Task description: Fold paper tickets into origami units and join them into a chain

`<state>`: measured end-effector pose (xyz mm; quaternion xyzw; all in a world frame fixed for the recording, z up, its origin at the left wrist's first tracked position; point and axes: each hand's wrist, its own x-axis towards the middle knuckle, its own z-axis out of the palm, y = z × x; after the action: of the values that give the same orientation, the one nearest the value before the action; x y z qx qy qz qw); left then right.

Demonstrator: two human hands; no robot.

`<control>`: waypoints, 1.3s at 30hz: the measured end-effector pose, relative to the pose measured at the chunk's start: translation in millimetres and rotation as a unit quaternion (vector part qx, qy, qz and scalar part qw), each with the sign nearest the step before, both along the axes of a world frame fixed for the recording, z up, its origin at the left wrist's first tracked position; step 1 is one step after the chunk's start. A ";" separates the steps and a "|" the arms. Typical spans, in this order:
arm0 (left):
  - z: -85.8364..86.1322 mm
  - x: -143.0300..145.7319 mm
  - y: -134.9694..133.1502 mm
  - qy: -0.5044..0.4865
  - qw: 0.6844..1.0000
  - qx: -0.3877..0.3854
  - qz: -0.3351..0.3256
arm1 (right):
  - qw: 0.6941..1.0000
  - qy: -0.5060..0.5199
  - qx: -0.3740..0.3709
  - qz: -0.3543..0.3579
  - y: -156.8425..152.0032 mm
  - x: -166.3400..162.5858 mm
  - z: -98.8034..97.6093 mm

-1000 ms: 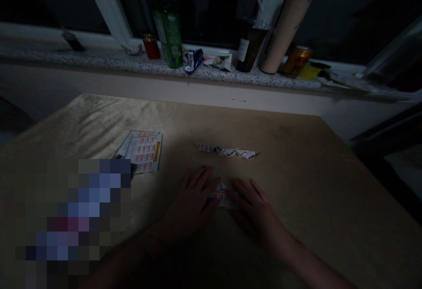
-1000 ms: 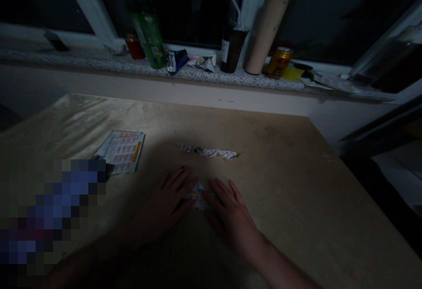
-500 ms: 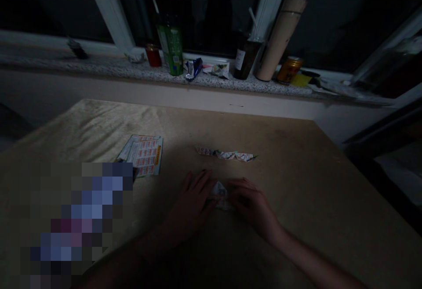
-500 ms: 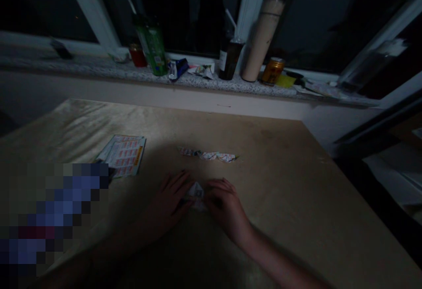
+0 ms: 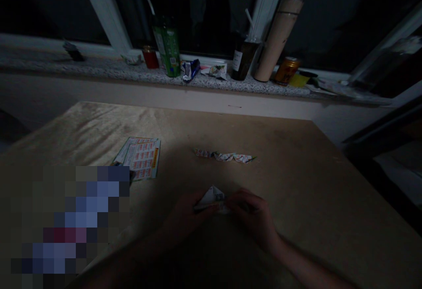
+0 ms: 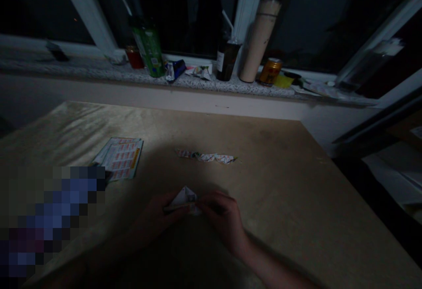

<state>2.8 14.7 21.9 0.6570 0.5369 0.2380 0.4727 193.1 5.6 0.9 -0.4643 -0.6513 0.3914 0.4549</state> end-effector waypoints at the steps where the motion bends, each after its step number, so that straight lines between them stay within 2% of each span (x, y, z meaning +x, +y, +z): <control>1: -0.3 0.2 0.2 0.000 1.000 -0.016 -0.001 | 1.000 -0.002 0.001 -0.007 -0.8 -0.1 -0.5; 6: -6.0 -2.2 0.3 0.011 0.997 -0.071 0.007 | 0.996 0.006 -0.011 -0.083 -2.2 -1.3 -4.4; 12: -5.8 -2.6 -0.6 0.041 0.996 -0.073 0.036 | 0.996 0.017 -0.037 -0.079 -0.1 -1.9 -5.4; 15: -2.2 -1.4 1.4 0.021 0.995 -0.089 0.034 | 0.996 0.003 0.000 -0.091 -1.4 -1.3 -5.6; 21: -2.2 -3.0 4.9 -0.035 0.991 -0.107 0.066 | 0.984 -0.051 0.126 -0.112 -6.5 4.1 -5.4; 27: -1.6 -3.4 4.4 -0.064 0.986 -0.133 0.076 | 0.981 -0.081 0.175 -0.025 -9.4 7.1 -1.3; 30: 1.8 -2.2 4.6 -0.059 0.985 -0.138 0.083 | 0.982 -0.087 0.165 -0.001 -9.1 6.7 0.0; 34: 2.9 -1.6 4.1 -0.057 0.986 -0.136 0.080 | 0.987 -0.070 0.140 -0.026 -8.4 5.1 -2.7; 39: 0.3 -2.3 2.1 -0.044 0.988 -0.126 0.083 | 0.996 -0.038 0.046 -0.060 -8.0 -0.1 -6.9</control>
<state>0.5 16.8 22.2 0.5344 0.5936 0.2358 0.5536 193.0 -2.4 -6.0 -0.4954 -0.6568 0.3153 0.4732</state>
